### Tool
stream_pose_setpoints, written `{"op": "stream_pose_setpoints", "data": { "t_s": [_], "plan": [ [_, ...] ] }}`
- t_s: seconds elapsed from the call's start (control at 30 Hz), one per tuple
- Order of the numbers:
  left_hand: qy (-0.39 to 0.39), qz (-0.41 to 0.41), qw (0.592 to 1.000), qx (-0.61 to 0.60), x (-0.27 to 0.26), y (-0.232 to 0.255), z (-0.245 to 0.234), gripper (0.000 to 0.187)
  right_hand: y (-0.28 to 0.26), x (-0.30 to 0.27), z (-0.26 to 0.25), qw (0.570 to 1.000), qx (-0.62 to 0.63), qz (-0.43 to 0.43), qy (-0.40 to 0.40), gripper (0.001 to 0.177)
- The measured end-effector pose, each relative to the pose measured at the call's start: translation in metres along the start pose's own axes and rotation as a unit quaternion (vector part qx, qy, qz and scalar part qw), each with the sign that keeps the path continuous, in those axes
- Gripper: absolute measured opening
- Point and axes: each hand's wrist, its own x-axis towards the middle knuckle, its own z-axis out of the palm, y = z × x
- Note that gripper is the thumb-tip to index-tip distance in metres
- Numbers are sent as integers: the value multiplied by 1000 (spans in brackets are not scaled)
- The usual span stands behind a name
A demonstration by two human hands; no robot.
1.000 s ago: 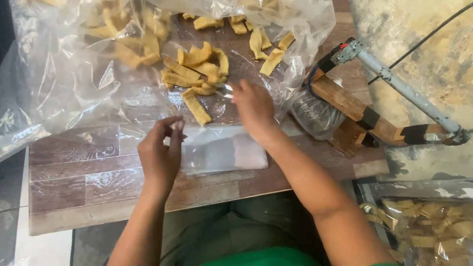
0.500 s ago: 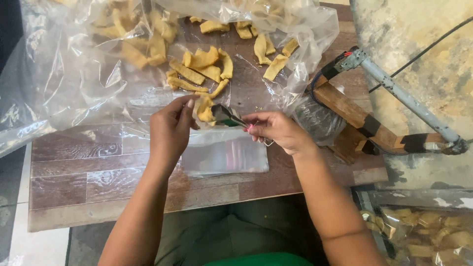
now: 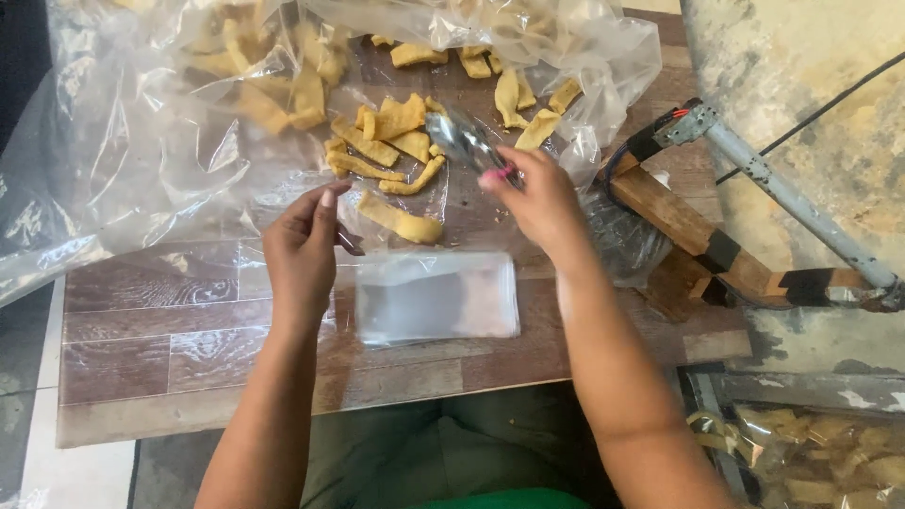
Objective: Manually picking up fried snack pieces and placing them into small plastic bags for packaging.
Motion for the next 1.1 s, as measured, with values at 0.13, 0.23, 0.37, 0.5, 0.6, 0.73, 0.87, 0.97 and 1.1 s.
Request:
{"op": "stream_pose_setpoints", "data": {
  "t_s": [0.13, 0.23, 0.37, 0.5, 0.6, 0.73, 0.87, 0.97, 1.1],
  "plan": [
    [3, 13, 1000, -21, 0, -4, 2, 28, 35, 55, 46, 997, -50, 58, 2, 48],
    [14, 27, 1000, 0, -5, 2, 0, 28, 42, 76, 74, 993, -84, 78, -15, 43],
    [3, 34, 999, 27, -1, 0, -3, 27, 4, 61, 64, 991, -105, 82, -1, 29],
    [-23, 5, 999, 43, 11, -2, 0, 26, -42, 10, 17, 997, -7, 44, 69, 26],
    [-81, -49, 994, 59, 22, -1, 7, 28, -36, -19, 8, 987, -18, -74, 142, 37],
    [-98, -97, 990, -7, 33, -10, 11, 33, 5, -36, 29, 915, -190, -248, 256, 36],
    [-107, -129, 986, -23, 33, -23, 10, 34, 0, -51, 37, 866, -247, -317, 298, 29],
    [-130, -143, 977, -89, 26, -9, 6, 35, 4, -52, 36, 834, -276, -353, 323, 20],
    [-140, -118, 977, -106, 20, 0, 16, 33, -4, -57, 22, 869, -257, -324, 272, 23]
  ]
}}
